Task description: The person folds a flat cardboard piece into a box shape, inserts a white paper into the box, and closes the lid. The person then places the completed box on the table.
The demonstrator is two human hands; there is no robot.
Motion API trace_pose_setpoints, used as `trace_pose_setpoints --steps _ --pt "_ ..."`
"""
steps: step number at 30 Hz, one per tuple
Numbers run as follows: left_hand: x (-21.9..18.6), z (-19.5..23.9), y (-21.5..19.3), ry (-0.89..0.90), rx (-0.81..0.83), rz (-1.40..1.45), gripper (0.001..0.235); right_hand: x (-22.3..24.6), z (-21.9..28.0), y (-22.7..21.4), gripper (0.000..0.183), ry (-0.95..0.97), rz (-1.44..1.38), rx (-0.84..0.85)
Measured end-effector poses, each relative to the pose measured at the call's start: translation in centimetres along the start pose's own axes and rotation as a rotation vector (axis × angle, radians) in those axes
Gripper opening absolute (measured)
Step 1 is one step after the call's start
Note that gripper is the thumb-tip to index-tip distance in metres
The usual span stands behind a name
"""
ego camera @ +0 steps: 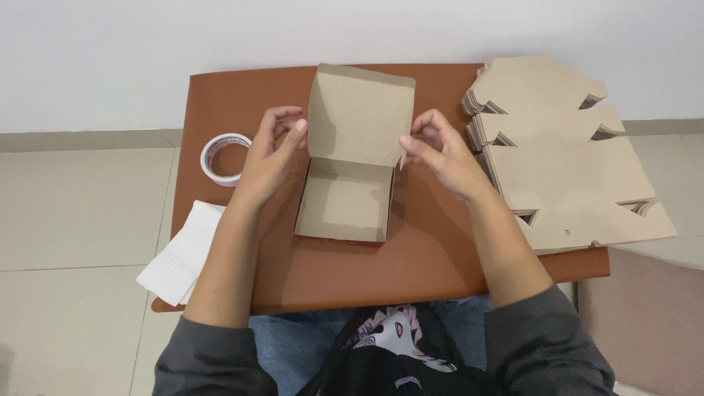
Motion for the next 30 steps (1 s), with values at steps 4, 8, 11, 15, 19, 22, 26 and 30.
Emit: trace_pose_setpoints --steps 4,8,11,15,19,22,26,30 --pt "-3.4 3.0 -0.5 -0.006 0.167 -0.123 0.060 -0.1 1.8 0.2 0.041 -0.093 0.084 0.149" --pt "-3.1 4.3 -0.9 0.009 0.220 -0.140 0.063 0.6 3.7 1.9 0.048 -0.076 0.070 0.153" --pt "-2.2 4.9 -0.9 0.054 0.218 -0.159 0.056 1.1 4.5 2.8 0.058 -0.078 0.069 0.126" --pt "-1.3 5.0 -0.3 0.092 0.222 -0.179 0.054 0.7 4.2 2.4 0.064 -0.083 0.062 0.136" --pt "-1.3 5.1 0.1 0.117 0.164 -0.249 0.055 1.5 4.0 2.5 0.065 -0.103 0.084 0.130" --pt "-1.0 5.4 0.7 0.131 0.106 -0.270 0.056 5.8 6.3 4.3 0.068 -0.301 0.432 -0.049" --pt "0.1 5.7 1.5 0.163 0.019 -0.245 0.054 9.6 10.8 11.7 0.044 -0.697 0.668 -0.118" --pt "1.8 5.5 2.4 0.222 -0.029 -0.230 0.054 5.2 10.1 23.8 0.018 -0.787 0.623 0.414"
Point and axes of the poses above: each hand's wrist, its own z-axis away from the middle knuckle, its own y-axis out of the palm, x = y × z, the point moved 4 cm from there along -z, towards the middle knuckle, and after that the axes turned 10 degrees about -z, right-handed, at the moved point
